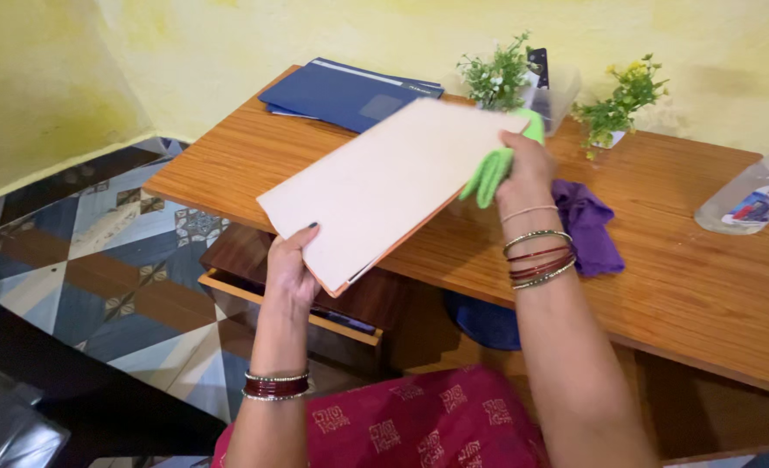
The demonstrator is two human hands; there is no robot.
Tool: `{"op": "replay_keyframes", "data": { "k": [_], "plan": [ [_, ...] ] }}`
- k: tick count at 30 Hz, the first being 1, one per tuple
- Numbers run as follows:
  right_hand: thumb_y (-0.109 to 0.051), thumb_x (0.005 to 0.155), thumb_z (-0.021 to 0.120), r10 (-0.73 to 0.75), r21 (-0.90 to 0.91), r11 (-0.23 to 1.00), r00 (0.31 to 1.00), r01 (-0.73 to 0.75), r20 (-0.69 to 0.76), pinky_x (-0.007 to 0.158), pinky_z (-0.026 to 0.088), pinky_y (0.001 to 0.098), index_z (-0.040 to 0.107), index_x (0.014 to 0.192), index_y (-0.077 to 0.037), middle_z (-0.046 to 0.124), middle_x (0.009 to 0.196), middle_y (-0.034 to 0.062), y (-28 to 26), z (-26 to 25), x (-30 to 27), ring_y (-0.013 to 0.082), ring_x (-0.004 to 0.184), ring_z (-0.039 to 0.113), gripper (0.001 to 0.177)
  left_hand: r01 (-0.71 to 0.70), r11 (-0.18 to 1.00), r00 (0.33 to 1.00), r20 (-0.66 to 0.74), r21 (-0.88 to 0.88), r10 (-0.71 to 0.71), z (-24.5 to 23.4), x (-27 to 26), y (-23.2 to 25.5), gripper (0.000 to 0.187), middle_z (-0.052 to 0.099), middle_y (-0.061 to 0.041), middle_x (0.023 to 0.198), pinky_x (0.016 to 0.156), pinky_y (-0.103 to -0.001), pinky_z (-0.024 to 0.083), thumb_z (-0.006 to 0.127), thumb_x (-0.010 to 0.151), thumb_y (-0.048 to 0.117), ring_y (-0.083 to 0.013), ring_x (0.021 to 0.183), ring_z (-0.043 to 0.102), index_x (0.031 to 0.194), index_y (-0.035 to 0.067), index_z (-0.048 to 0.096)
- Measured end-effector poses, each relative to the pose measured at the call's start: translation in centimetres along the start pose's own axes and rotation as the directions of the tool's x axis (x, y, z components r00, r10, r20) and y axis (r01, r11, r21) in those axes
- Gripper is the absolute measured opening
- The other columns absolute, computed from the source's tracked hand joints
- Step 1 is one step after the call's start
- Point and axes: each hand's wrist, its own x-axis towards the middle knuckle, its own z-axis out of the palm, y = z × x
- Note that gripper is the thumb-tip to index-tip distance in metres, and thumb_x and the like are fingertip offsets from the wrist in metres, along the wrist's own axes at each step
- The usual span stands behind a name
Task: The person wipes a white folder, two blue folders, and two small potted plants with a green cloth. They then spray a cleaning solution onto a purple cloth and wipe the wooden desk surface.
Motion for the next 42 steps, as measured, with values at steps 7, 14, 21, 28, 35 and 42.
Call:
{"op": "replay_keyframes", "data": {
  "k": [7,14,21,28,35,42],
  "plan": [
    [0.001,0.084,0.069,-0.279,-0.614,0.664,0.903,0.427,0.325,0.084,0.063,0.0327,0.058,0.140,-0.006,0.072,0.120,0.0102,1.1,0.5,-3.4,0.0218,0.100,0.073,0.057,-0.162,0.961,0.986,0.010,0.225,0.164,-1.7,-0.3,-0.1,0.044,0.064,-0.025,0.123,0.084,-0.042,0.064,0.054,0.090,-0.010,-0.0331,0.102,0.071,0.133,-0.009,0.046],
    [-0.036,0.099,0.064,0.545,-0.500,0.066,0.389,0.864,0.743,0.119,0.030,0.0439,0.050,0.148,-0.021,0.044,0.158,0.0060,12.1,5.4,-17.8,0.0253,0.146,0.040,0.053,-0.217,0.939,0.971,-0.042,0.265,0.236,-1.3,-0.4,-1.2,0.037,0.061,-0.018,0.129,0.088,-0.037,0.062,0.049,0.101,0.000,-0.0242,0.109,0.069,0.137,0.002,0.040],
    [-0.032,0.103,0.047,0.559,-0.407,-0.143,0.413,0.902,0.718,0.124,0.020,0.0452,0.038,0.154,-0.034,0.026,0.166,-0.0006,14.9,9.6,-14.4,0.0255,0.153,0.022,0.052,-0.156,0.925,0.979,-0.073,0.345,0.192,-1.3,0.5,-0.5,0.046,0.060,-0.020,0.126,0.085,-0.037,0.064,0.047,0.095,-0.006,-0.0265,0.106,0.069,0.138,0.002,0.035],
    [-0.030,0.103,0.045,0.459,-0.503,-0.310,0.590,0.807,0.664,0.120,0.030,0.0439,0.036,0.157,-0.029,0.029,0.166,0.0021,15.7,9.3,-5.1,0.0251,0.150,0.032,0.054,-0.128,0.923,0.973,-0.136,0.362,0.188,-0.4,-0.2,-0.4,0.044,0.062,-0.023,0.122,0.080,-0.040,0.065,0.048,0.096,-0.002,-0.0296,0.100,0.071,0.138,0.001,0.034],
    [-0.033,0.106,0.042,0.334,-0.593,-0.443,0.738,0.672,0.587,0.122,0.027,0.0444,0.036,0.157,-0.024,0.031,0.164,0.0059,9.6,4.6,1.3,0.0289,0.148,0.033,0.052,-0.225,0.882,0.943,-0.135,0.414,0.304,-1.0,0.0,-1.6,0.040,0.063,-0.020,0.119,0.079,-0.034,0.062,0.052,0.096,-0.003,-0.0222,0.096,0.071,0.135,-0.001,0.040],
    [-0.028,0.103,0.039,0.468,-0.532,-0.448,0.696,0.718,0.545,0.122,0.026,0.0449,0.026,0.159,-0.014,0.023,0.166,0.0124,5.4,0.0,-5.0,0.0334,0.151,0.025,0.059,-0.251,0.877,0.932,-0.142,0.409,0.333,-1.5,0.6,-2.0,0.034,0.065,-0.019,0.117,0.076,-0.032,0.061,0.053,0.097,-0.004,-0.0221,0.094,0.070,0.130,-0.003,0.044]
  ]
}}
